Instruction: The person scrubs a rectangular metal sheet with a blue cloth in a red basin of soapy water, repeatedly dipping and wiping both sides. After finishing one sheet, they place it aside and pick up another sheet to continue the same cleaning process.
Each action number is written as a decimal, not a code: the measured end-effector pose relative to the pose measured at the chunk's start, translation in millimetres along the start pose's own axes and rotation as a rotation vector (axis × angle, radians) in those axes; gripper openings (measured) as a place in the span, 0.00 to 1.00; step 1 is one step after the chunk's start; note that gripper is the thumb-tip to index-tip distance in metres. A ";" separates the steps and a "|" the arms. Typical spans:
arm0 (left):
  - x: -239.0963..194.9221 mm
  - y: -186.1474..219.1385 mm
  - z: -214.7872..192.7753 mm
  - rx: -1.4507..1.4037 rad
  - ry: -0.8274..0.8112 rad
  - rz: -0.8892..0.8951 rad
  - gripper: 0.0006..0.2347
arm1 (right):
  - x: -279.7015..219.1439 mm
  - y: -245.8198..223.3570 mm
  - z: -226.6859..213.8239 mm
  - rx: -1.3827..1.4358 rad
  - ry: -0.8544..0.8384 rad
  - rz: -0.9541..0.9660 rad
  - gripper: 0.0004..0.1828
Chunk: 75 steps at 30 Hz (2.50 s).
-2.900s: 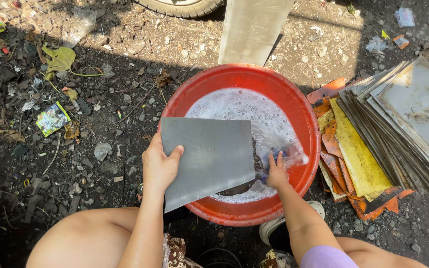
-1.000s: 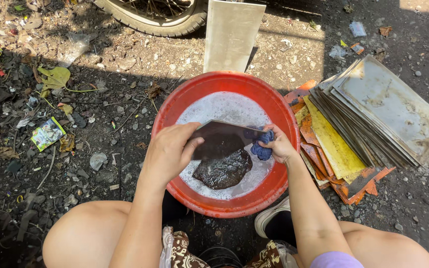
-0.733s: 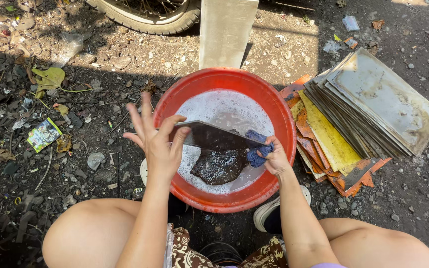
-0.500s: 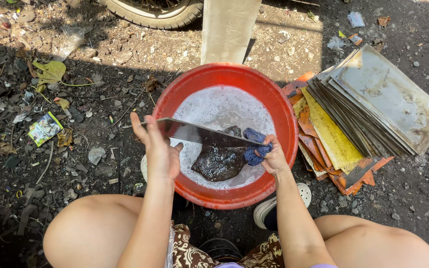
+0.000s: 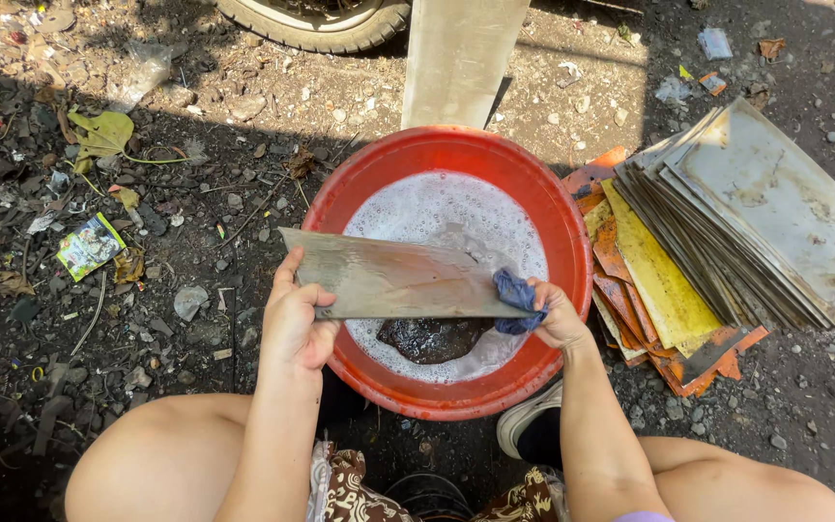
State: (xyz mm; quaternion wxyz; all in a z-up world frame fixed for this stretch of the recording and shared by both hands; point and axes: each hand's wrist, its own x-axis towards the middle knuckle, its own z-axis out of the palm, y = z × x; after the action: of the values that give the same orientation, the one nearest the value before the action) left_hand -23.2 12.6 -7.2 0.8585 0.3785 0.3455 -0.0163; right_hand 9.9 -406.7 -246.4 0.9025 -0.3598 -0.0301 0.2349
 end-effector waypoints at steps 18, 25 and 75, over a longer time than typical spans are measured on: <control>-25.5 30.9 -15.1 0.421 -0.265 0.030 0.43 | 21.4 87.6 -43.6 -1.864 0.434 0.351 0.58; -11.4 16.0 -15.9 0.525 -0.310 0.020 0.24 | 12.7 75.5 -47.9 -1.198 0.748 0.537 0.32; -18.1 -2.8 28.6 1.007 -0.183 0.543 0.22 | 152.1 66.5 223.7 -1.192 0.600 -0.408 0.20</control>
State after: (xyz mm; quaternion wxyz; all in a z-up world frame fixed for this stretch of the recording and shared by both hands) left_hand -21.2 -12.5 15.6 0.5725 0.8124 0.1101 0.0095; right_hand 68.2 -154.9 -142.5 0.5467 -0.8302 0.0300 -0.1052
